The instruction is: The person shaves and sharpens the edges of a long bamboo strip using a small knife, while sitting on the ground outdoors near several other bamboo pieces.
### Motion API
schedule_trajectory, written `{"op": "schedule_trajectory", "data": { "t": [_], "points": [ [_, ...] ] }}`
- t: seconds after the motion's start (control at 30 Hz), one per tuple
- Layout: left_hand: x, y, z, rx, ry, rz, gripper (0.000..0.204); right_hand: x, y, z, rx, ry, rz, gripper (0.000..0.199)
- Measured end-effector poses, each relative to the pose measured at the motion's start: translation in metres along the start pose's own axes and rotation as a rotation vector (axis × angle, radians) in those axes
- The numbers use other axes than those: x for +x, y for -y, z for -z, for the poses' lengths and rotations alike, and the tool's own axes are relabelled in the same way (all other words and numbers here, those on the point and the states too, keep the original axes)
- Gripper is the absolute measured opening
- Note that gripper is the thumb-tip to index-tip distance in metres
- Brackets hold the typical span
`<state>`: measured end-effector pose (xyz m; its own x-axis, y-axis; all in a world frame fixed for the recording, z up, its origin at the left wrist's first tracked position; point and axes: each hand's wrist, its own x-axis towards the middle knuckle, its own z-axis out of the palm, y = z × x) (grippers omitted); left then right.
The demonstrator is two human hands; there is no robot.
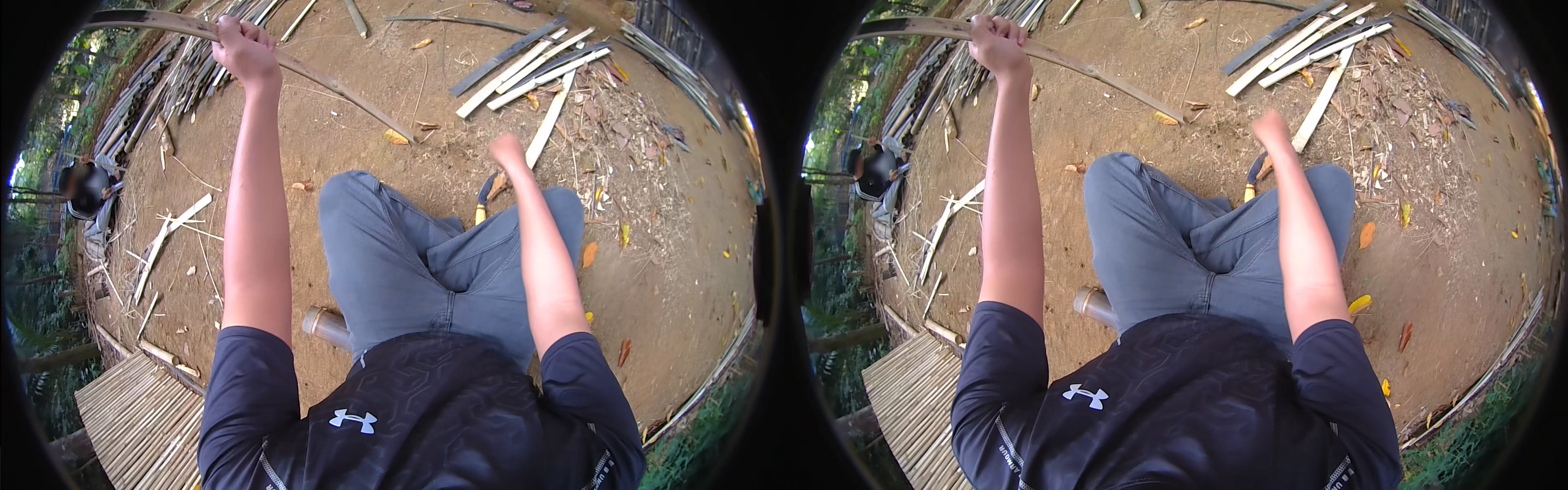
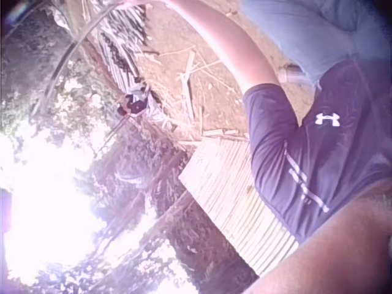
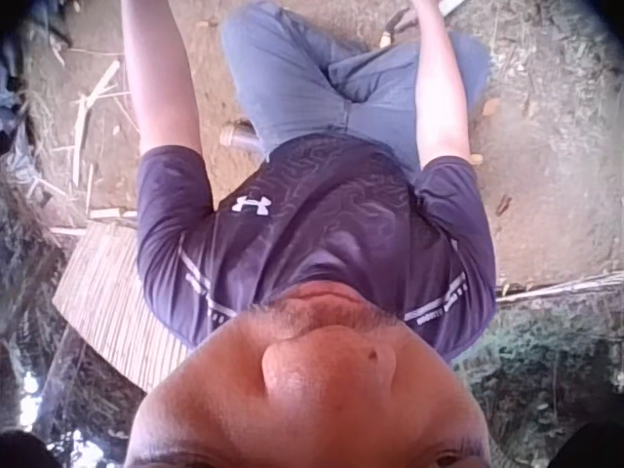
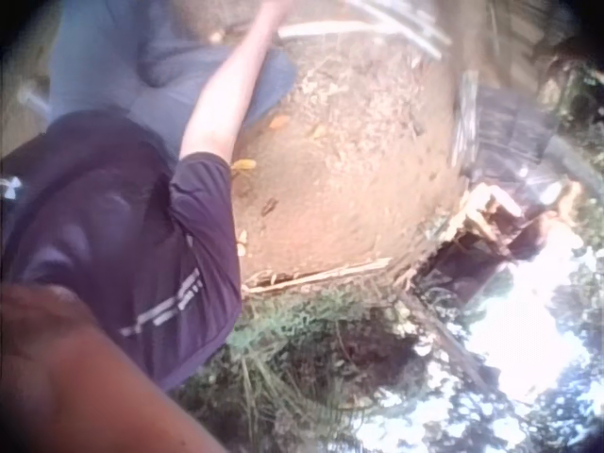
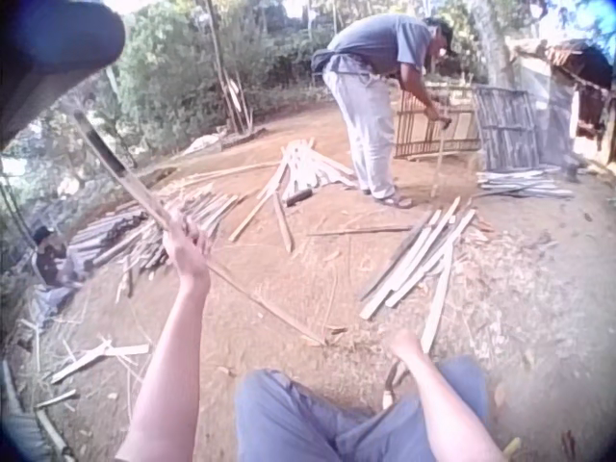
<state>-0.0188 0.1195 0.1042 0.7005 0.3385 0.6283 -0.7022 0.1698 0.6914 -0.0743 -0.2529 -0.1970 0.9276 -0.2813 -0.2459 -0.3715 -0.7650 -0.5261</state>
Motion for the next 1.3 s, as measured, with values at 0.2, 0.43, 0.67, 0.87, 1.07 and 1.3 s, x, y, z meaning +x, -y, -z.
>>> {"op": "schedule_trajectory", "data": {
  "t": [0.2, 0.43, 0.67, 0.87, 1.07, 1.3],
  "points": [
    [-0.009, -0.006, -0.008, 0.134, -0.022, -0.022, 0.030, -0.038, -0.025, -0.058, -0.477, 0.654, -0.070, 0.036],
    [-0.014, -0.004, -0.018, 0.062, 0.010, -0.055, 0.034, -0.062, -0.032, -0.117, -0.736, 0.813, -0.090, 0.049],
    [-0.028, -0.018, -0.022, 0.151, -0.053, -0.004, 0.030, -0.039, -0.049, -0.133, -0.754, 0.967, -0.162, 0.050],
    [-0.037, -0.029, -0.001, 0.151, -0.065, -0.014, 0.029, -0.058, -0.032, -0.111, -0.197, 0.555, -0.312, 0.043],
    [-0.059, -0.043, 0.026, 0.085, -0.117, -0.001, 0.026, -0.068, -0.014, -0.073, 0.533, 0.694, -0.467, 0.011],
    [-0.092, -0.062, 0.047, 0.088, -0.300, -0.028, 0.022, -0.088, 0.010, -0.062, 0.717, 0.424, -0.248, 0.014]
  ]
}}
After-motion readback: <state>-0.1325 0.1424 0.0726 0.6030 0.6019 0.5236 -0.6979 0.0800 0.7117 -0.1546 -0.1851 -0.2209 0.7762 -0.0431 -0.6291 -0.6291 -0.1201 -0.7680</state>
